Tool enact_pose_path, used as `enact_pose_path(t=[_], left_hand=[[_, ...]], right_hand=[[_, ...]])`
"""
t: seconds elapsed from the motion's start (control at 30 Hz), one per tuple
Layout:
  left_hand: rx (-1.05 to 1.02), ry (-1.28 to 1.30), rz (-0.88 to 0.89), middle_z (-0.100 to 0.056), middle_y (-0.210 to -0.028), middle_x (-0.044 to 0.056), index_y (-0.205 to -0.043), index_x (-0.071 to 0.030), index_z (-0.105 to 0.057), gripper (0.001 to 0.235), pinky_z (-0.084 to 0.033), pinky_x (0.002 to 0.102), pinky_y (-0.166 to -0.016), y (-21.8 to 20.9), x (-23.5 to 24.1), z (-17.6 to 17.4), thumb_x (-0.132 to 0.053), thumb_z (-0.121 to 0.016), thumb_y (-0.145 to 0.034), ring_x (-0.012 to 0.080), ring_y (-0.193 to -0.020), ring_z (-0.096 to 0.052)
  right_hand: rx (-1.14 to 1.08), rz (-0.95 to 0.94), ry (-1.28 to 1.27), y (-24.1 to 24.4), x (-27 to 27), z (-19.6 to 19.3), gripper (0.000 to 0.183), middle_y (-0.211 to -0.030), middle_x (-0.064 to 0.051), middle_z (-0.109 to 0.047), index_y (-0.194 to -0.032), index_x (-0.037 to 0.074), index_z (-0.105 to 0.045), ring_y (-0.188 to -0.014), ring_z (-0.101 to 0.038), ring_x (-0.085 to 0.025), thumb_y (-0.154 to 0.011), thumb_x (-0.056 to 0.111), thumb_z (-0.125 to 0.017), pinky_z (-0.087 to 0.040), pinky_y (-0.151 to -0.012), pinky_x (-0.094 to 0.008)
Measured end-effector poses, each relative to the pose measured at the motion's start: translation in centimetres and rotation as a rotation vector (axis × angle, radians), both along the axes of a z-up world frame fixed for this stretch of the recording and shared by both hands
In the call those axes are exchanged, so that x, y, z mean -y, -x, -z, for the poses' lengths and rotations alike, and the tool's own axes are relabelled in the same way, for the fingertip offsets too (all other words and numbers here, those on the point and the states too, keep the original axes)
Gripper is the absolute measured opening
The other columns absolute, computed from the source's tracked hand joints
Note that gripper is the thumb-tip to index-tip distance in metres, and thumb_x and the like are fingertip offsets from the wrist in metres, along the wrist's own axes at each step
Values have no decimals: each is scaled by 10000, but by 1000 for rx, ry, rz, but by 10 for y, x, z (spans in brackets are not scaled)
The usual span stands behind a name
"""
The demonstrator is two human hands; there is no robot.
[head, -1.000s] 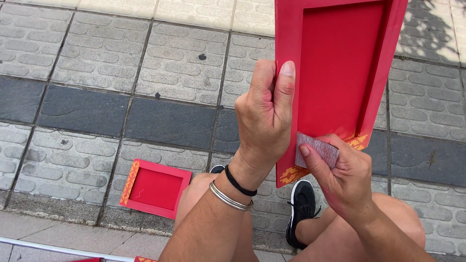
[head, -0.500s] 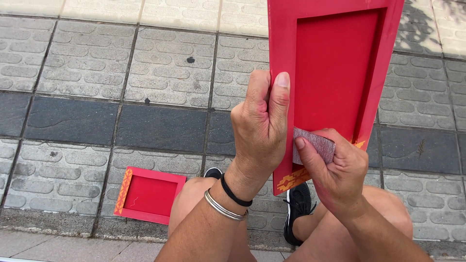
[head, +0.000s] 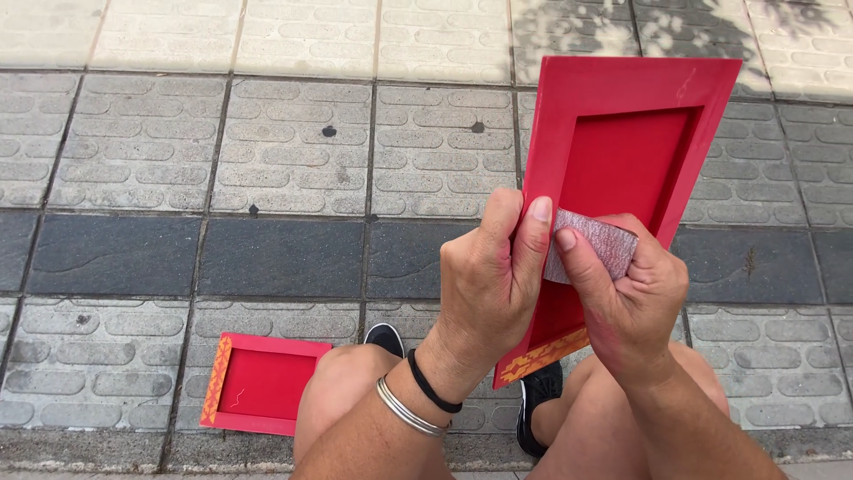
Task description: Sanding the edges and decorative patterns of a red wooden frame using a piece of sandpaper.
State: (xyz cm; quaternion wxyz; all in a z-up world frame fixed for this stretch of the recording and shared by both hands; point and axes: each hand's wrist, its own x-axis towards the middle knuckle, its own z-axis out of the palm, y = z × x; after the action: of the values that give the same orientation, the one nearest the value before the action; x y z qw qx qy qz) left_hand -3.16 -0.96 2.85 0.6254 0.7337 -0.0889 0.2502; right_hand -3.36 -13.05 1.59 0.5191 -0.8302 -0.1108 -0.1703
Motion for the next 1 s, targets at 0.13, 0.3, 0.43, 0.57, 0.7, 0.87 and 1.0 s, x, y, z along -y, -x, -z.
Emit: enact_pose_path(t=[0.13, 0.3, 0.43, 0.57, 0.7, 0.87, 1.0], left_hand=[[10, -62, 49, -513, -568, 25, -861, -46, -475, 45, -380, 254, -381, 3, 8, 0, -65, -488, -900, 90, -418, -446], [36, -163, 73, -509, -546, 24, -823, -34, -494, 58, -358, 250, -347, 2, 19, 2, -35, -505, -880, 95, -378, -440], [33, -204, 108, -505, -548, 26, -815, -29, -502, 65, -363, 253, -348, 2, 26, 3, -42, -509, -878, 101, -372, -435], [27, -250, 136, -506, -526, 14, -803, -45, -493, 80, -357, 239, -331, 1, 33, 4, -47, -502, -883, 85, -356, -428], [43, -246, 112, -510, -509, 7, -780, -49, -481, 104, -359, 224, -327, -2, 37, 8, -41, -501, -881, 78, -345, -423], [44, -215, 90, -522, -530, 25, -804, -37, -491, 75, -368, 249, -352, -2, 33, 7, -31, -506, -877, 98, -366, -433], [35, -160, 73, -522, -557, 37, -832, -30, -478, 65, -370, 257, -375, -4, 25, 6, -55, -486, -892, 107, -397, -436]], right_hand=[[29, 55, -2, -4, 8, -6, 59, -718, -57, -588, -895, -48, -582, -581, -472, -68, -879, 5, -602, -386, -497, -170], [29, 112, -66, -8, 21, -7, 73, -712, -45, -587, -904, -40, -580, -577, -464, -62, -867, 18, -606, -384, -503, -170], [37, 137, -110, -12, 29, -11, 63, -723, -43, -588, -903, -30, -574, -580, -466, -58, -872, 19, -598, -388, -504, -169], [48, 144, -150, -14, 37, -14, 57, -727, -39, -589, -904, -22, -573, -588, -467, -55, -874, 22, -592, -387, -513, -168], [64, 126, -130, -16, 36, -17, 73, -719, -49, -602, -904, -35, -586, -579, -477, -62, -863, 24, -591, -390, -503, -171], [45, 107, -88, -15, 33, -14, 58, -705, -41, -593, -894, -34, -583, -570, -466, -60, -872, 19, -591, -384, -498, -173], [-7, 55, -75, -11, 23, -12, 57, -672, -22, -578, -856, -32, -587, -556, -445, -53, -856, 25, -592, -384, -486, -169]])
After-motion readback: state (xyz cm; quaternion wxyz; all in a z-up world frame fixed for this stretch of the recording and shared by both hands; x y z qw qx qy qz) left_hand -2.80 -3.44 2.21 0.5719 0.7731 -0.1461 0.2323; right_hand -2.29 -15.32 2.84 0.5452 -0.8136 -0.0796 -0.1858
